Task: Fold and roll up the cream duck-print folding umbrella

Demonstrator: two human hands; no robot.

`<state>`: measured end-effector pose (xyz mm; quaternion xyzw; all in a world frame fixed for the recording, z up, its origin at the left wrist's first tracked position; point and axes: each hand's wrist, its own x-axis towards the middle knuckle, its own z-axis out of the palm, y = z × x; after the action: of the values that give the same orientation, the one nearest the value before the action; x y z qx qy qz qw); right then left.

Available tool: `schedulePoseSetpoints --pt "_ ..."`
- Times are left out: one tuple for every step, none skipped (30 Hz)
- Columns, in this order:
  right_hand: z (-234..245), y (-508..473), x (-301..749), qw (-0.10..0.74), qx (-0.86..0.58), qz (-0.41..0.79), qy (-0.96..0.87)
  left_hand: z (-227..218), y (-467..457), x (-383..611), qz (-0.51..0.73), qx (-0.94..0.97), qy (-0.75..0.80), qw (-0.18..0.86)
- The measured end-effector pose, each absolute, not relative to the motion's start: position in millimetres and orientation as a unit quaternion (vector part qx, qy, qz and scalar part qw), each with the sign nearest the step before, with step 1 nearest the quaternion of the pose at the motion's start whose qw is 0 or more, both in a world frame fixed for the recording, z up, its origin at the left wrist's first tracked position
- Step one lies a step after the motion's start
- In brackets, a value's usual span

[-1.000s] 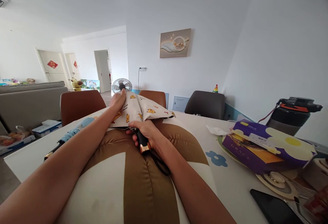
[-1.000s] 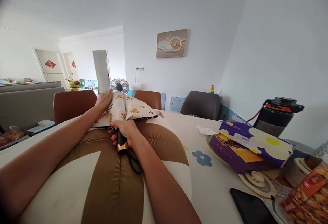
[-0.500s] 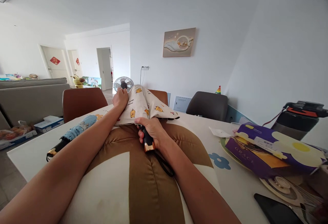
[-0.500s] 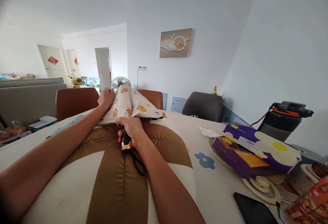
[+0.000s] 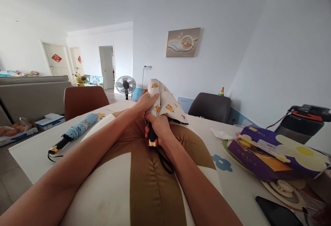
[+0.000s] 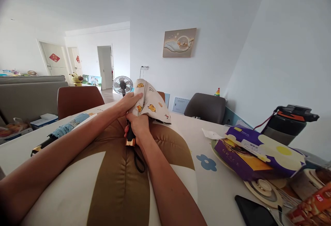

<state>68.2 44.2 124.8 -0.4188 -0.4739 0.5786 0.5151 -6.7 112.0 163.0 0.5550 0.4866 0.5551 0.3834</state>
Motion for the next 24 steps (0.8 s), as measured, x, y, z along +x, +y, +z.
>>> schedulePoseSetpoints --pt "125 44 68 0.516 -0.414 0.578 -0.477 163 112 -7 0.553 0.542 0.471 0.423" --pt "125 45 69 0.516 -0.408 0.579 -0.482 163 112 -7 0.555 0.524 0.452 0.461" --pt "125 45 69 0.512 -0.402 0.581 -0.488 165 112 -8 0.561 0.504 0.432 0.494" --pt "126 44 70 0.506 -0.398 0.585 -0.493 166 112 -9 0.571 0.482 0.415 0.519" --pt "127 44 71 0.496 -0.396 0.591 -0.498 168 111 -10 0.577 0.463 0.396 0.544" --pt "127 44 71 0.485 -0.396 0.597 -0.502 169 110 -11 0.577 0.446 0.374 0.573" --pt "127 43 72 0.474 -0.395 0.602 -0.507 170 109 -12 0.569 0.433 0.350 0.605" --pt "127 43 72 0.463 -0.394 0.607 -0.511 171 107 -14 0.554 0.422 0.329 0.638" --pt "127 42 73 0.453 -0.392 0.612 -0.517 172 106 -16 0.538 0.411 0.313 0.666" --pt "127 42 73 0.444 -0.387 0.617 -0.522 172 105 -17 0.523 0.402 0.306 0.686" --pt "126 41 73 0.440 -0.377 0.623 -0.525 171 104 -20 0.513 0.393 0.305 0.700" --pt "125 42 73 0.439 -0.362 0.630 -0.528 171 104 -22 0.508 0.385 0.309 0.706" --pt "124 42 73 0.438 -0.346 0.640 -0.528 170 105 -24 0.508 0.380 0.311 0.708" --pt "124 43 73 0.437 -0.331 0.654 -0.521 169 106 -26 0.511 0.378 0.308 0.708" --pt "123 44 73 0.435 -0.322 0.670 -0.508 168 107 -29 0.514 0.380 0.301 0.708" --pt "123 46 73 0.434 -0.320 0.685 -0.490 167 108 -31 0.516 0.383 0.290 0.709" --pt "123 48 72 0.438 -0.326 0.694 -0.469 167 108 -33 0.519 0.385 0.278 0.711" --pt "123 50 72 0.454 -0.336 0.693 -0.448 166 109 -35 0.520 0.384 0.267 0.714" --pt "122 53 71 0.481 -0.344 0.682 -0.430 166 108 -36 0.520 0.381 0.259 0.719" --pt "122 55 70 0.514 -0.347 0.665 -0.417 166 107 -37 0.520 0.377 0.253 0.723" --pt "122 56 70 0.544 -0.342 0.649 -0.407 166 107 -37 0.521 0.373 0.250 0.726" --pt "122 57 69 0.563 -0.330 0.643 -0.401 166 106 -37 0.522 0.371 0.248 0.727" --pt "123 58 68 0.569 -0.311 0.648 -0.399 165 105 -37 0.520 0.370 0.249 0.728" --pt "123 57 68 0.561 -0.291 0.664 -0.400 165 105 -37 0.517 0.369 0.249 0.731"
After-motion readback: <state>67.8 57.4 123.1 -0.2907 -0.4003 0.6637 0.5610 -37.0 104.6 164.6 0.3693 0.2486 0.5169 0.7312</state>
